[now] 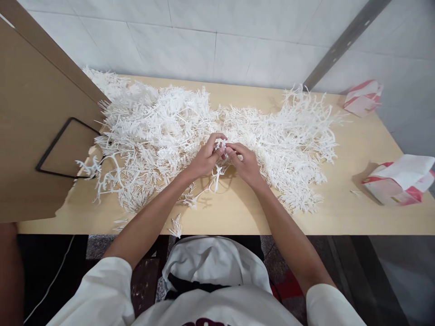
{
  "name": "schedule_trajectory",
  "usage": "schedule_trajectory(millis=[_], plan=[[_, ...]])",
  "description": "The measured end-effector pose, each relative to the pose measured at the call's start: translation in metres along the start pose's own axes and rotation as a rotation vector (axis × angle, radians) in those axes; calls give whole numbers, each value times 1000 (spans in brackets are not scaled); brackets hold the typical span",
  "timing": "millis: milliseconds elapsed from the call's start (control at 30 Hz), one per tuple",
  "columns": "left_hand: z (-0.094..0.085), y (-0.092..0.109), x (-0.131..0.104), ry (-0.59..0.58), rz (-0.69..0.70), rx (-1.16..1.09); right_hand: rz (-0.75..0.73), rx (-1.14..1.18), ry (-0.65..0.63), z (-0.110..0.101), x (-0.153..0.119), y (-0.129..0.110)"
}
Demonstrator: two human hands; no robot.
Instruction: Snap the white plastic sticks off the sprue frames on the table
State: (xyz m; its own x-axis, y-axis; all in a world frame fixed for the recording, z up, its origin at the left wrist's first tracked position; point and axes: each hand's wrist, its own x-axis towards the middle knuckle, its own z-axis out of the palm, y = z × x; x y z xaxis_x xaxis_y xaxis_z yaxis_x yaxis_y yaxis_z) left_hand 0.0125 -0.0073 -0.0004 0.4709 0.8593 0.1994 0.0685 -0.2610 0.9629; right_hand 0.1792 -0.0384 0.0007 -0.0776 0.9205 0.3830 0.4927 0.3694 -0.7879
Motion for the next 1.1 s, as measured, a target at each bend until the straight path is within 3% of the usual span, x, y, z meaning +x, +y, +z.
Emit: schedule_trajectory(millis=[233,433,600,800,933,1100], plan=[[2,4,1,92,-12,241,-108,-164,86,-1,-2,7],[0,7,4,124,67,313,-65,-141,95,1,-3,4],[1,7,2,97,76,352,-5,-92,17,-1,-1,7],[5,7,-1,115,77,385,-111,-263,-150,-7,1,5],[6,8,-1,64,85,411,-100,-297,-187,-9,0,1],[5,9,0,-57,0,203,-37,-113,-255,-8,1,-3]])
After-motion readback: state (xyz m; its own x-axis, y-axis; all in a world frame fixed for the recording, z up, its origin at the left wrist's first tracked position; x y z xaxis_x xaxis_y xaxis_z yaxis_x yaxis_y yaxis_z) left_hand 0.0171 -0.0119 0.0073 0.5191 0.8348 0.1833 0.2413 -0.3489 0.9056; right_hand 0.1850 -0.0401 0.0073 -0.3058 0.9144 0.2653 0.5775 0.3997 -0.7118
